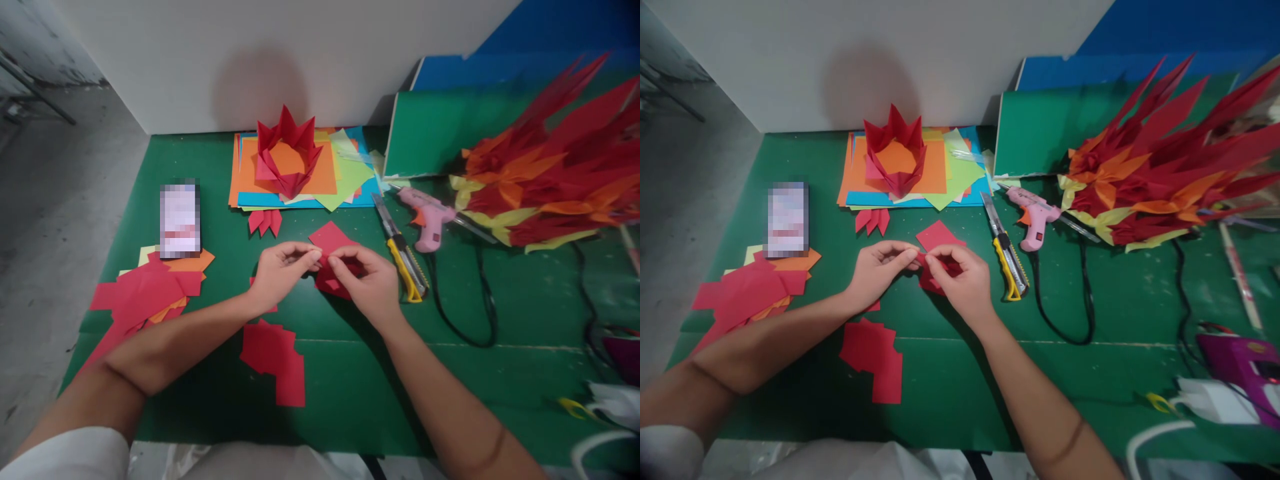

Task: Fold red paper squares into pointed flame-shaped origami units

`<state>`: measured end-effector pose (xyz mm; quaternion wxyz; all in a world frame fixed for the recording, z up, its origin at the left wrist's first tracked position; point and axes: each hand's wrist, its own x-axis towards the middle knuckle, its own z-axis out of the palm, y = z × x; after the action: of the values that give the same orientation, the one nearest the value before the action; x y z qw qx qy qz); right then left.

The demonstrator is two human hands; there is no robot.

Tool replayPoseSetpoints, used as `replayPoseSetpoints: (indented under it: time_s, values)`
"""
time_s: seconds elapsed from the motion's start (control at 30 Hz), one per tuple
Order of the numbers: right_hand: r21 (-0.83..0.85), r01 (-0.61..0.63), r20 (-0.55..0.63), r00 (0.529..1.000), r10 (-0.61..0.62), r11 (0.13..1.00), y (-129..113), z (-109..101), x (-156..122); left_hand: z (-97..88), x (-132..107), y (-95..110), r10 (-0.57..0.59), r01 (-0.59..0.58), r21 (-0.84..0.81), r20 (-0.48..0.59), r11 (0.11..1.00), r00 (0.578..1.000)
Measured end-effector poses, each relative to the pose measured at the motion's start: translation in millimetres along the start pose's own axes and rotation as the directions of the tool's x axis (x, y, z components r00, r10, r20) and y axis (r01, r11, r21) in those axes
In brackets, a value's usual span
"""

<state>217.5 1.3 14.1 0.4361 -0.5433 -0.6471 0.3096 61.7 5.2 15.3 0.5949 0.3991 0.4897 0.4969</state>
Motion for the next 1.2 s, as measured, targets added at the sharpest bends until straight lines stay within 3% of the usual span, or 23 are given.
replayPoseSetpoints:
  time_s: [0.43,0.7,0.97,1.1,1.2]
  values:
    - [0.092,-0.039,0.039,0.999,0.035,0.995,0,0,0,-2.5,0,-5,0.066,-0.065,-0.051,0.035,0.997,0.997]
    - [0.19,-0.156,0.181,0.976,0.122,0.969,0,1,1,-2.3,-1,-6,0.157,-0.151,-0.087,0.073,0.985,0.985]
    - [0.27,-0.234,0.19,0.964,0.187,0.934,2,0,2,-0.9,0,-10,0.122,-0.128,0.038,0.134,0.991,0.983]
    - [0.284,-0.215,0.19,0.968,0.165,0.934,0,-1,2,-2.0,1,-11,0.161,-0.167,0.066,0.094,0.984,0.983]
    - [0.296,-0.135,0.179,0.98,0.084,0.946,-2,0,0,-2.1,4,-11,0.172,-0.172,0.008,0.025,0.985,0.985]
